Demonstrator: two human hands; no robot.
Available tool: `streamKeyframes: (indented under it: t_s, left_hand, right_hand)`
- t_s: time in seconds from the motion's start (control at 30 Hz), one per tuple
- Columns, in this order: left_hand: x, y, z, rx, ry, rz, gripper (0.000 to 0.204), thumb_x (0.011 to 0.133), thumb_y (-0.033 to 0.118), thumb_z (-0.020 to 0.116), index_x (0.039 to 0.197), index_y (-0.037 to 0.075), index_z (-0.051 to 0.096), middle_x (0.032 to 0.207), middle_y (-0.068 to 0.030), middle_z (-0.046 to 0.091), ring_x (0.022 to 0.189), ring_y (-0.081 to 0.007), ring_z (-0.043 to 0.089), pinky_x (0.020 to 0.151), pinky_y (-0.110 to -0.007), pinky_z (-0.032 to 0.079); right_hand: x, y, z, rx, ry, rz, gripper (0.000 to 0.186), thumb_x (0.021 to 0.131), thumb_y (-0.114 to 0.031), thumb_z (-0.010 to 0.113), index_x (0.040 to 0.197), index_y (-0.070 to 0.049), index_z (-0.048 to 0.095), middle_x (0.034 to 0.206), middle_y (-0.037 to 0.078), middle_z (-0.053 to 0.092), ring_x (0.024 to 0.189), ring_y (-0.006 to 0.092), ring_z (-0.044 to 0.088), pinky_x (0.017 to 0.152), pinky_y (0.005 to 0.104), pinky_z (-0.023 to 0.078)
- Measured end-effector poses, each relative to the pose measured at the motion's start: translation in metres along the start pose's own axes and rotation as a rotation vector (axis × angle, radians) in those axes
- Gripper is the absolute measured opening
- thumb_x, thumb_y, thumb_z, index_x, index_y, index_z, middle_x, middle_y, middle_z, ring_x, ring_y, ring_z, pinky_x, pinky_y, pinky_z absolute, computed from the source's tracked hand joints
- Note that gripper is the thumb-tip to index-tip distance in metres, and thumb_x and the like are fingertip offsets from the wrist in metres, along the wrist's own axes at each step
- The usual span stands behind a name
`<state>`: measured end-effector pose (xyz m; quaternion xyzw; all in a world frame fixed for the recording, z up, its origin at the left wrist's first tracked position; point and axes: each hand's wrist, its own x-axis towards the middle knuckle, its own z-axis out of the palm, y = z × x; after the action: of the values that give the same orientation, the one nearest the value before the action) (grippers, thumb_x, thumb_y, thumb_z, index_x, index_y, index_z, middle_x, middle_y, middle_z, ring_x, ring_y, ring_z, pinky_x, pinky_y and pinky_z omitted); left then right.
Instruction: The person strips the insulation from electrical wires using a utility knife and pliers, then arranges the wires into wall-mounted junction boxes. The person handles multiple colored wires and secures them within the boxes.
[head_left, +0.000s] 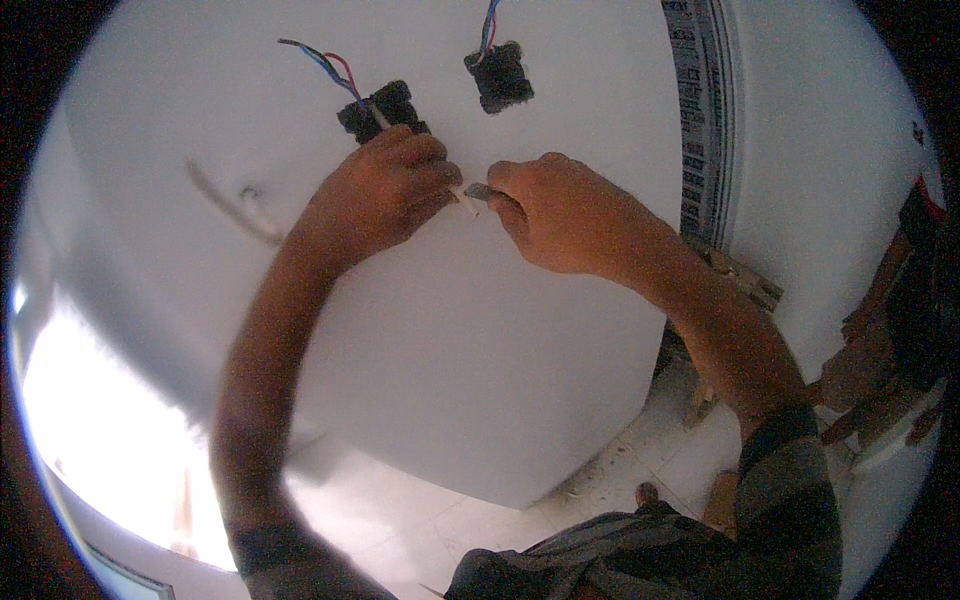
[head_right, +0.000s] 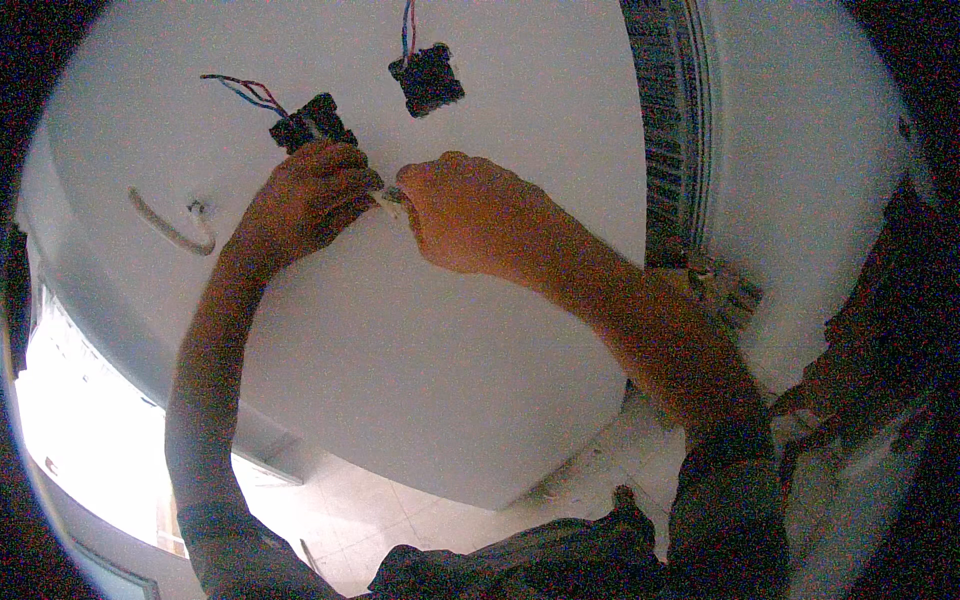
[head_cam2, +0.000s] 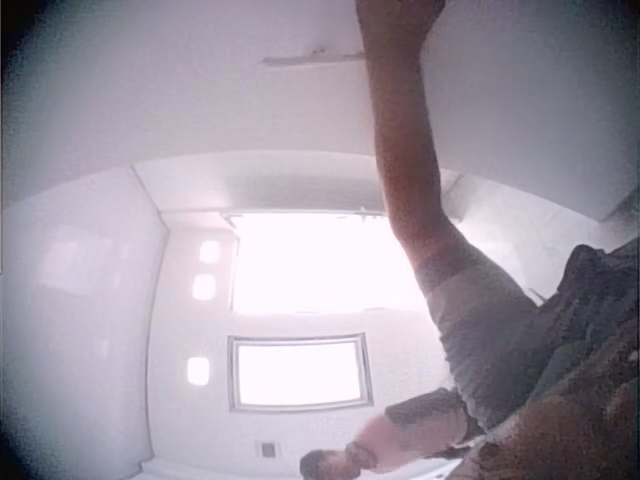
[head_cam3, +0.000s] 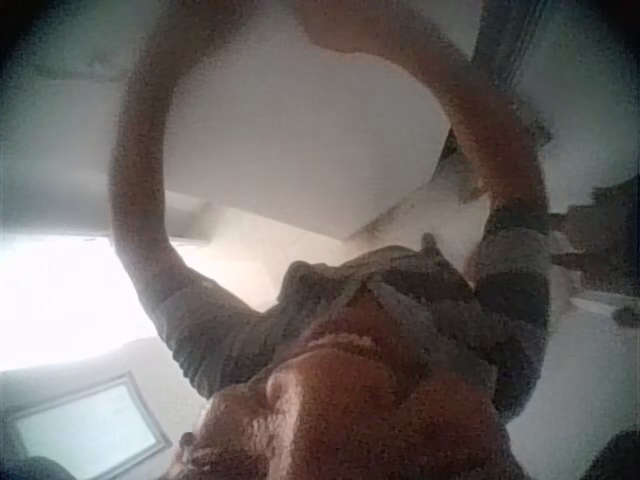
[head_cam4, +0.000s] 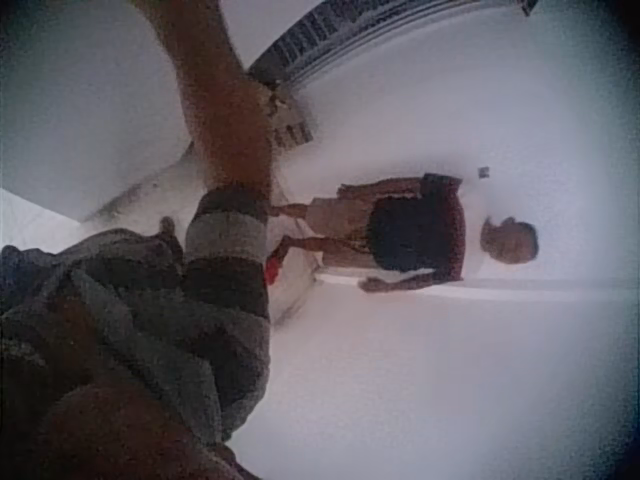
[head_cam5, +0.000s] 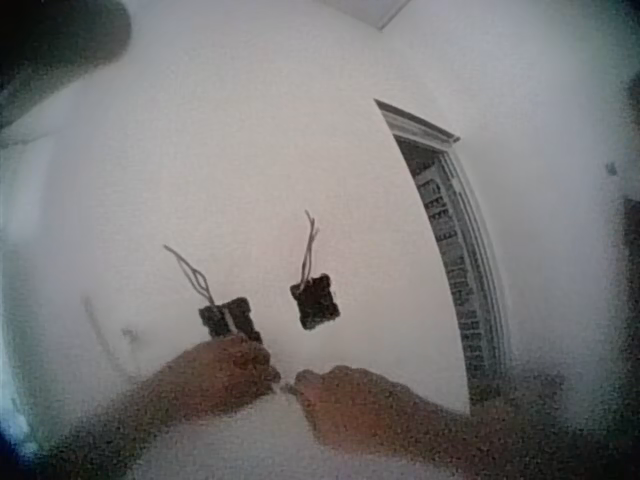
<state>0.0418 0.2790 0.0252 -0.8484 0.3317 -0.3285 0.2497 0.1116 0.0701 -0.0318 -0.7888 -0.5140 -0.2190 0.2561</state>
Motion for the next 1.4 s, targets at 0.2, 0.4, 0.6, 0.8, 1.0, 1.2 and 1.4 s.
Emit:
streamKeyframes:
  t_s: [0.2,0.4,0.6,0.8,1.0,1.2,1.4]
  left_hand:
    - [0.001,-0.002,0.0,-0.106,0.019,-0.04,0.019,0.078,0.014,0.075,0.094,0.007,0.067,0.098,-0.0104,0.066,0.097,-0.031,0.062,0.087,-0.043,0.051]
    - [-0.002,0.003,-0.007,-0.125,0.072,-0.039,0.021,0.076,0.013,0.076,0.093,0.006,0.067,0.096,-0.0115,0.066,0.098,-0.0313,0.063,0.086,-0.044,0.052]
    - [-0.005,0.004,-0.016,-0.12,0.058,-0.028,0.02,0.076,0.014,0.077,0.094,0.007,0.069,0.097,-0.0115,0.067,0.099,-0.0305,0.064,0.087,-0.043,0.052]
    - [-0.005,0.005,-0.005,-0.208,0.001,-0.133,0.026,0.074,0.021,0.081,0.098,0.014,0.072,0.103,-0.0085,0.068,0.103,-0.0313,0.063,0.09,-0.041,0.053]
    - [-0.011,0.001,0.01,-0.208,0.013,-0.11,0.022,0.077,0.021,0.078,0.097,0.015,0.072,0.103,-0.0072,0.068,0.104,-0.0302,0.062,0.093,-0.042,0.051]
    - [-0.009,-0.001,0.007,-0.206,0.044,-0.092,0.021,0.076,0.014,0.078,0.094,0.008,0.071,0.097,-0.0108,0.07,0.1,-0.0291,0.065,0.089,-0.043,0.053]
    - [-0.008,-0.005,-0.004,-0.274,0.052,-0.308,0.022,0.077,0.015,0.079,0.096,0.008,0.071,0.098,-0.0104,0.07,0.1,-0.0276,0.065,0.087,-0.04,0.054]
  right_hand:
    - [0.003,0.002,0.0,0.05,-0.041,-0.009,0.017,0.085,-0.011,0.054,0.091,0.001,0.063,0.086,0.026,0.067,0.084,0.0424,0.068,0.076,0.0523,0.055]
    - [-0.005,-0.007,-0.008,0.033,-0.093,-0.003,0.018,0.086,-0.012,0.054,0.093,0.001,0.064,0.087,0.026,0.067,0.087,0.0423,0.067,0.078,0.0529,0.055]
    - [-0.009,-0.016,-0.013,0.001,-0.084,-0.021,0.017,0.086,-0.011,0.053,0.091,0.002,0.063,0.089,0.027,0.066,0.089,0.0415,0.067,0.078,0.0521,0.055]
    - [-0.014,-0.008,-0.01,0.033,-0.123,-0.044,0.017,0.086,-0.01,0.052,0.09,0.002,0.063,0.087,0.026,0.066,0.086,0.0415,0.067,0.078,0.0518,0.054]
    - [-0.015,-0.006,-0.002,0.032,-0.127,-0.029,0.017,0.086,-0.01,0.053,0.089,0.002,0.063,0.086,0.026,0.066,0.085,0.042,0.067,0.079,0.0518,0.054]
    - [-0.01,-0.003,-0.002,0.04,-0.097,-0.083,0.016,0.088,-0.011,0.053,0.09,0.001,0.062,0.081,0.024,0.065,0.077,0.0393,0.066,0.074,0.0501,0.053]
    - [-0.044,0.021,0.058,-0.03,-0.408,-0.233,0.015,0.093,-0.014,0.054,0.09,-0.001,0.061,0.075,0.02,0.063,0.069,0.0374,0.063,0.069,0.0493,0.05]
